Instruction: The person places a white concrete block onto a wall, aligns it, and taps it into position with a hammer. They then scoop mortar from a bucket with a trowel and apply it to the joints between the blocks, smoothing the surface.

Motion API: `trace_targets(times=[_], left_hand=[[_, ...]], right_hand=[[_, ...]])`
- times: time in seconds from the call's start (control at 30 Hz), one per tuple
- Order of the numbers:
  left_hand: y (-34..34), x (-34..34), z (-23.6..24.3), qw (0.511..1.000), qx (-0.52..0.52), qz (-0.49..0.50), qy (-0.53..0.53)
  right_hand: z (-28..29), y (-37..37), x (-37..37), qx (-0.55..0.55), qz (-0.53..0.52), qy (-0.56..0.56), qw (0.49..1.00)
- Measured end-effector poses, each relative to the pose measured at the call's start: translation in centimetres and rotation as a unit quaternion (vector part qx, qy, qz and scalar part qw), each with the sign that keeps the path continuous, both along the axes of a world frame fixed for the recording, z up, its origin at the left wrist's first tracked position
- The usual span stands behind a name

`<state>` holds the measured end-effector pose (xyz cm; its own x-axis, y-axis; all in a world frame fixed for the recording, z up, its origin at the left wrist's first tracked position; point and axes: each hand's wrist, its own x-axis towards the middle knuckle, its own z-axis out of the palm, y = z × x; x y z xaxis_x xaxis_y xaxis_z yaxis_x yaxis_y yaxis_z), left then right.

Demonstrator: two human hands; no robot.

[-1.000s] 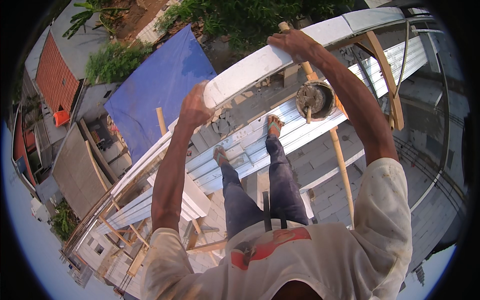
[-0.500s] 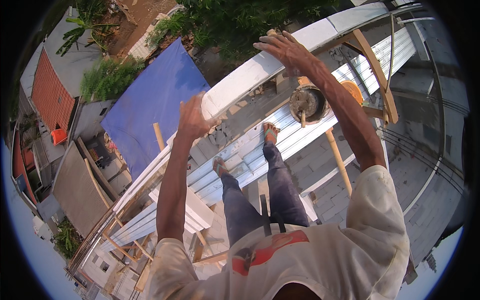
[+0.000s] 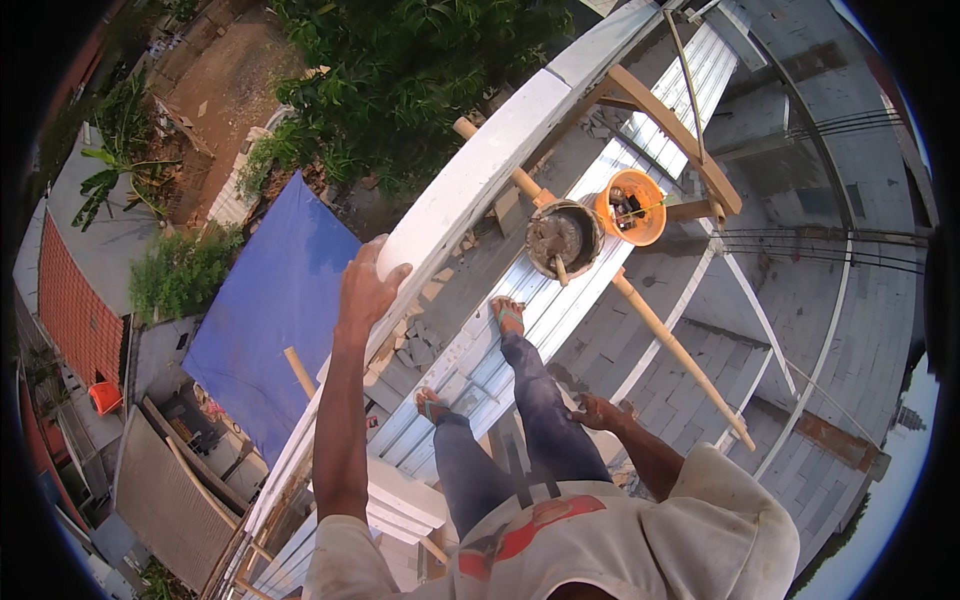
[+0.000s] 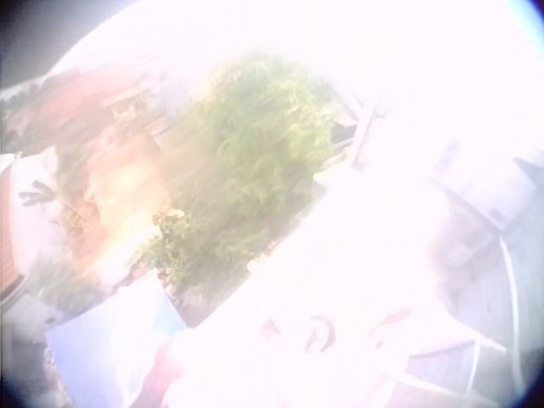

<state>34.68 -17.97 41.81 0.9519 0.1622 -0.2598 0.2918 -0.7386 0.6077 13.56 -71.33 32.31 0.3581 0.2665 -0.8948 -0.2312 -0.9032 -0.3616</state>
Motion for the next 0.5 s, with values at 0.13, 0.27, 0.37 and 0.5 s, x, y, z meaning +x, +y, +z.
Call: trace_targets(times=[0.13, 0.27, 0.37, 0.5], left_hand=[[-2.1, 3.7, -1.4, 0.996, -0.049, -0.063, -0.036], [-3.0, 7.5, -3.5, 0.981, -0.013, -0.161, -0.111], [-5.3, 10.2, -3.5, 0.976, 0.054, -0.191, -0.094], [-6.8, 12.5, -3.7, 0.969, 0.088, -0.212, -0.088]], right_hand=[[-0.9, -3.1, -11.8, -0.055, -0.198, 0.086, 0.975], [-1.5, -4.6, -20.9, 0.074, -0.214, -0.019, 0.974], [1.5, -2.6, -26.7, 0.03, -0.428, 0.058, 0.901], [3.9, 1.4, -32.5, -0.038, -0.59, 0.092, 0.801]])
